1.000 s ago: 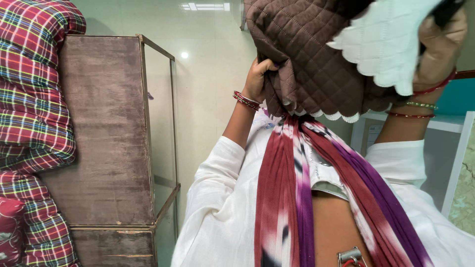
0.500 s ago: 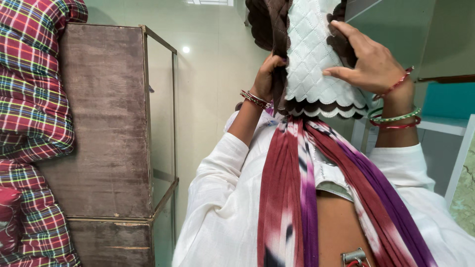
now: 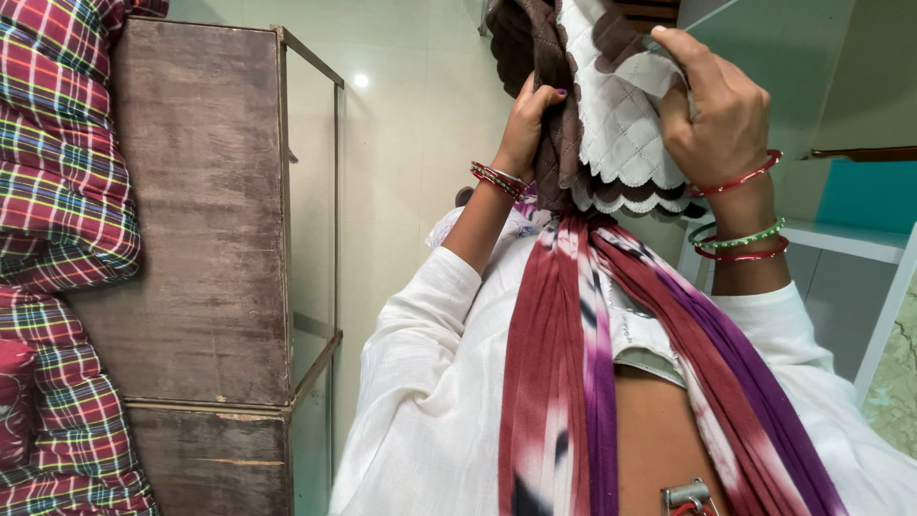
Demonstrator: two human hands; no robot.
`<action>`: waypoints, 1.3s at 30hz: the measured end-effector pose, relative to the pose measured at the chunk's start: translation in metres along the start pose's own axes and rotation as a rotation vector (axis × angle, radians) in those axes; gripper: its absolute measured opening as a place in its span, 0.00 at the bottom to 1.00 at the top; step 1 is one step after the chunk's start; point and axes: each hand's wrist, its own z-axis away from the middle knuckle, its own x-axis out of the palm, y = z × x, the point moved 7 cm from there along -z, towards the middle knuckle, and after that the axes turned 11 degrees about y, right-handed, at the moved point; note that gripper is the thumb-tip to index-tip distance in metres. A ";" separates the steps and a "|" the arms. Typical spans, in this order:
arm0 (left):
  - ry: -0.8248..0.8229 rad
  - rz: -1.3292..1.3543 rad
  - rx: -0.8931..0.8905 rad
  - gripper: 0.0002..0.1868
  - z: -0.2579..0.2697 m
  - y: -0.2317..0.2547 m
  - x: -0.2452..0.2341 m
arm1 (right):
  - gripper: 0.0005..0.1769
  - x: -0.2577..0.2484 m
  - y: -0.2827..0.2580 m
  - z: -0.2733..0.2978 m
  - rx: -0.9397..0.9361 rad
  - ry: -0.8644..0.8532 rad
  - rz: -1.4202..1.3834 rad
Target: The person picks up several pieces of patterned laundry from the floor and folds each one by hand before placing them into a shelving unit.
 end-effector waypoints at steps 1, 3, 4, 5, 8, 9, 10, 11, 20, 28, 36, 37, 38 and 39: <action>0.004 0.000 0.006 0.14 0.002 0.000 -0.001 | 0.29 -0.006 -0.008 0.001 -0.002 0.052 -0.082; -0.022 0.162 -0.055 0.16 0.012 0.005 0.007 | 0.31 0.008 -0.017 0.005 0.086 -0.097 -0.055; -0.037 0.242 -0.084 0.18 0.018 0.010 0.013 | 0.32 0.015 -0.020 0.008 0.128 -0.171 -0.042; -0.047 0.273 -0.067 0.16 0.022 0.017 0.020 | 0.34 0.021 -0.029 0.009 0.093 -0.208 -0.075; -0.049 0.333 -0.033 0.15 0.031 0.034 0.030 | 0.41 0.034 -0.050 0.014 0.018 -0.281 -0.151; -0.033 0.330 -0.037 0.17 0.033 0.037 0.031 | 0.43 0.035 -0.053 0.015 0.018 -0.279 -0.157; -0.018 0.328 -0.040 0.19 0.034 0.039 0.031 | 0.46 0.036 -0.054 0.016 0.017 -0.276 -0.164; 0.011 0.305 -0.029 0.22 0.035 0.039 0.030 | 0.44 0.036 -0.056 0.018 0.027 -0.258 -0.151; 0.111 0.248 0.007 0.34 0.023 0.019 0.007 | 0.23 0.033 -0.021 0.029 0.180 -0.111 -0.164; 0.160 0.289 0.001 0.34 0.025 0.018 -0.001 | 0.20 0.032 -0.071 0.022 -0.055 -0.234 -0.080; 0.089 0.390 -0.001 0.32 0.019 0.003 -0.010 | 0.07 0.053 -0.049 0.033 0.030 -0.223 0.016; 0.136 0.376 -0.002 0.31 0.017 0.002 -0.013 | 0.08 0.051 -0.046 0.031 0.053 -0.228 -0.015; 0.148 0.385 -0.005 0.30 0.016 0.002 -0.013 | 0.13 0.050 -0.051 0.030 0.002 -0.212 0.003; 0.160 0.394 -0.009 0.30 0.015 0.000 -0.013 | 0.18 0.051 -0.058 0.030 -0.047 -0.196 0.022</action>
